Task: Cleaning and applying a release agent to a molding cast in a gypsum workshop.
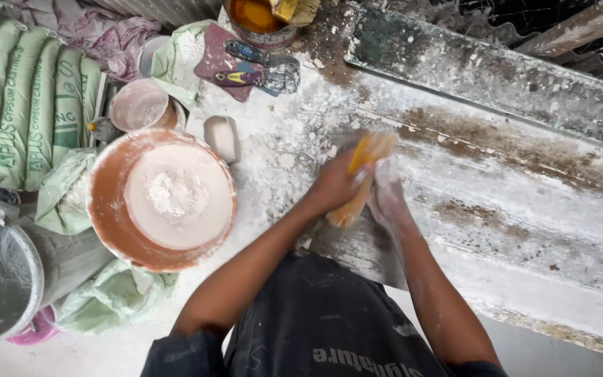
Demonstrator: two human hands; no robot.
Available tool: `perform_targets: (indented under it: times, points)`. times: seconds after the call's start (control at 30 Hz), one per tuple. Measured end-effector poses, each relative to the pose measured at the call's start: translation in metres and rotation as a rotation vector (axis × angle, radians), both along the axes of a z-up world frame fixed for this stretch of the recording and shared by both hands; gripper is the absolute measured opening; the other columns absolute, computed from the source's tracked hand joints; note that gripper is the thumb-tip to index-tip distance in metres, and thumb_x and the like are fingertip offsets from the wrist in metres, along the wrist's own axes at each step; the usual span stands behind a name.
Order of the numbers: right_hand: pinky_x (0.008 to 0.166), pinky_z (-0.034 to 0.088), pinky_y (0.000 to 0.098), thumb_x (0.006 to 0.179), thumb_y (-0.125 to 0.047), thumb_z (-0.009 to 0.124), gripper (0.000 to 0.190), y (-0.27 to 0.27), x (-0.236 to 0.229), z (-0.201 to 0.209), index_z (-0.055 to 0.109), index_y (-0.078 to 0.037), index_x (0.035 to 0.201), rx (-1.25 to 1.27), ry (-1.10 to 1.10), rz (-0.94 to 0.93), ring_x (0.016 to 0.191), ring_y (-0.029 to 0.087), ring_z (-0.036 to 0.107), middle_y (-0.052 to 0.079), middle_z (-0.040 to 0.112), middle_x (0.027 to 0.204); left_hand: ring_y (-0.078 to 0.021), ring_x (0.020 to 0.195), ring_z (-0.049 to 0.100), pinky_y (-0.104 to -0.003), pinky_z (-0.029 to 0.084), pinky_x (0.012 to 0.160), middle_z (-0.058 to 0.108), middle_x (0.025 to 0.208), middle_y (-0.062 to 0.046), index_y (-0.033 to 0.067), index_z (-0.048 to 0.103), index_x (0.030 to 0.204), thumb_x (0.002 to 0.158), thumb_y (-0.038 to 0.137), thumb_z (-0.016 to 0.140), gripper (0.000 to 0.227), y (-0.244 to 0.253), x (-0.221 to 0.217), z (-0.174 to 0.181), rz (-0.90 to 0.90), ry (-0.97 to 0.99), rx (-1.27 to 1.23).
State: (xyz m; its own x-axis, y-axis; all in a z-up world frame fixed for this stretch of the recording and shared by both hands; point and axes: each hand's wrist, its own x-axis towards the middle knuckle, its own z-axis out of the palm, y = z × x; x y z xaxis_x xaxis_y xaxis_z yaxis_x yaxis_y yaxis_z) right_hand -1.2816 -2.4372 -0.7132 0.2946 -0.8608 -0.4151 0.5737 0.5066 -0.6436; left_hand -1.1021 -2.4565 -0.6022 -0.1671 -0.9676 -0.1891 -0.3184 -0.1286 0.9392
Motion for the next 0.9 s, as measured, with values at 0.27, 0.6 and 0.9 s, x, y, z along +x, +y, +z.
perform_targets:
  times: [0.27, 0.6, 0.9]
  points:
    - [0.107, 0.048, 0.0484, 0.102, -0.019, 0.052, 0.046, 0.075, -0.091, 0.006, 0.045, -0.001, 0.144, -0.467, 1.165, 0.396, 0.118, 0.030, 0.060, 0.020, 0.060, 0.131, -0.0411, 0.119, 0.064, -0.047, 0.050, 0.103, 0.065, 0.127, -0.025, 0.0023, 0.046, 0.144, 0.107, 0.032, 0.055, 0.048, 0.177, 0.087, -0.043, 0.457, -0.321, 0.005]
    - [0.121, 0.037, 0.0542, 0.093, -0.014, 0.065, 0.046, 0.103, -0.151, 0.011, 0.053, 0.002, 0.134, -1.176, 1.459, 0.281, 0.138, 0.041, 0.048, 0.021, 0.052, 0.139, -0.0332, 0.122, 0.060, -0.043, 0.047, 0.107, 0.062, 0.134, -0.023, -0.0036, 0.052, 0.140, 0.101, 0.014, 0.066, 0.045, 0.212, 0.129, -0.080, 0.733, -0.390, 0.047]
    - [0.121, 0.038, 0.0510, 0.092, -0.010, 0.064, 0.049, 0.108, -0.153, 0.008, 0.052, 0.002, 0.138, -0.993, 1.542, 0.284, 0.138, 0.041, 0.048, 0.023, 0.052, 0.142, -0.0408, 0.093, 0.071, -0.049, 0.058, 0.084, 0.071, 0.100, -0.026, 0.0038, 0.039, 0.148, 0.086, 0.021, 0.063, 0.069, 0.035, -0.105, -0.101, 0.269, -0.313, 0.188]
